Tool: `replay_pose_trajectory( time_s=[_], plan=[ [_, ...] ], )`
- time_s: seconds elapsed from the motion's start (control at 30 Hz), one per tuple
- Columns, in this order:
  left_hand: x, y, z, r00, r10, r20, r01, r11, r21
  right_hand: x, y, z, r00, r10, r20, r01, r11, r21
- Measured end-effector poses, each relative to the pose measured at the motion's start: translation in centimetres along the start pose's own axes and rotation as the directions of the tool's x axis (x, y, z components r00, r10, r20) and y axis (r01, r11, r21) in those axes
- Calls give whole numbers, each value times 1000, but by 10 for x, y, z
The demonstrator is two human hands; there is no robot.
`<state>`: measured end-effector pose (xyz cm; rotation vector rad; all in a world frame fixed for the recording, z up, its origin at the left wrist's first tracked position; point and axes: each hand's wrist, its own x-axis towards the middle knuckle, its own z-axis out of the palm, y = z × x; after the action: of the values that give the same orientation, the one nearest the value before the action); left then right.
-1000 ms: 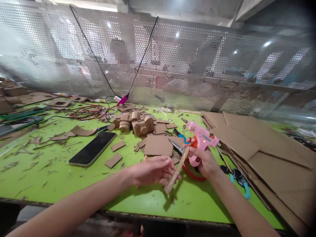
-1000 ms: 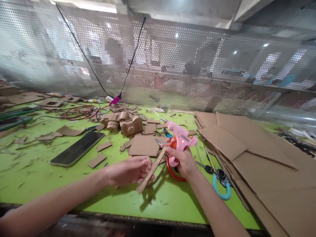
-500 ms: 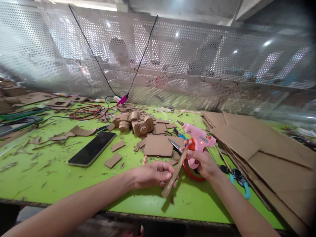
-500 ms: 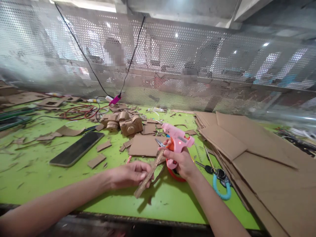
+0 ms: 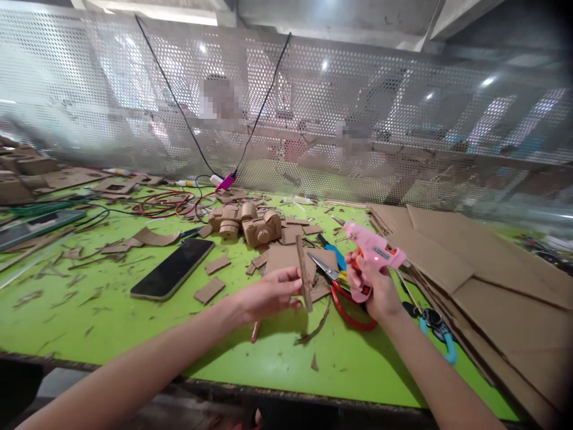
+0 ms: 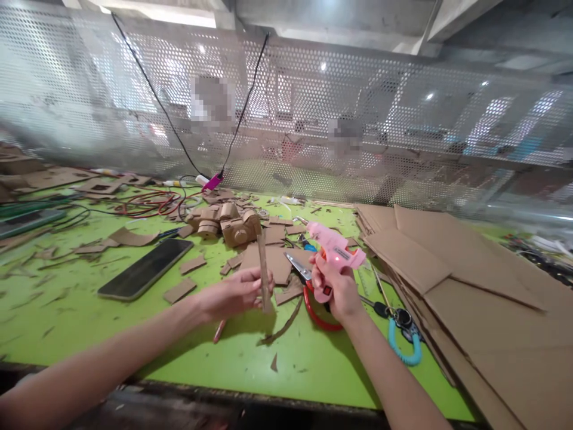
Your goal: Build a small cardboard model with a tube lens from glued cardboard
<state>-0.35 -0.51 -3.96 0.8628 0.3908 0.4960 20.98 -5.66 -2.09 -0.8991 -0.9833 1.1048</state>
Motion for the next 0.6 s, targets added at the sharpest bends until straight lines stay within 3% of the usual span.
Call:
replay_pose_trajectory(
  time_s=[0.1, 0.23, 0.3, 0.37, 0.6],
  plan=[
    [2, 10, -5, 998, 71, -3, -71, 997, 6, -2, -5, -7, 992, -49, 113, 76, 965, -253],
    [4, 20, -15, 988, 149, -34, -148, 989, 17, -1, -15, -16, 929, -136, 345, 337, 700, -630],
    [6, 22, -19, 985, 166, -49, -165, 986, 29, 0, -18, -17, 905, -148, 400, 403, 603, -689],
    [7, 22, -22, 983, 171, -66, -168, 984, 56, 1, -18, -17, 905, -142, 401, 407, 563, -719],
    [11, 17, -28, 984, 168, -58, -163, 983, 88, 1, -11, -16, 895, -134, 425, 425, 546, -723]
  ],
)
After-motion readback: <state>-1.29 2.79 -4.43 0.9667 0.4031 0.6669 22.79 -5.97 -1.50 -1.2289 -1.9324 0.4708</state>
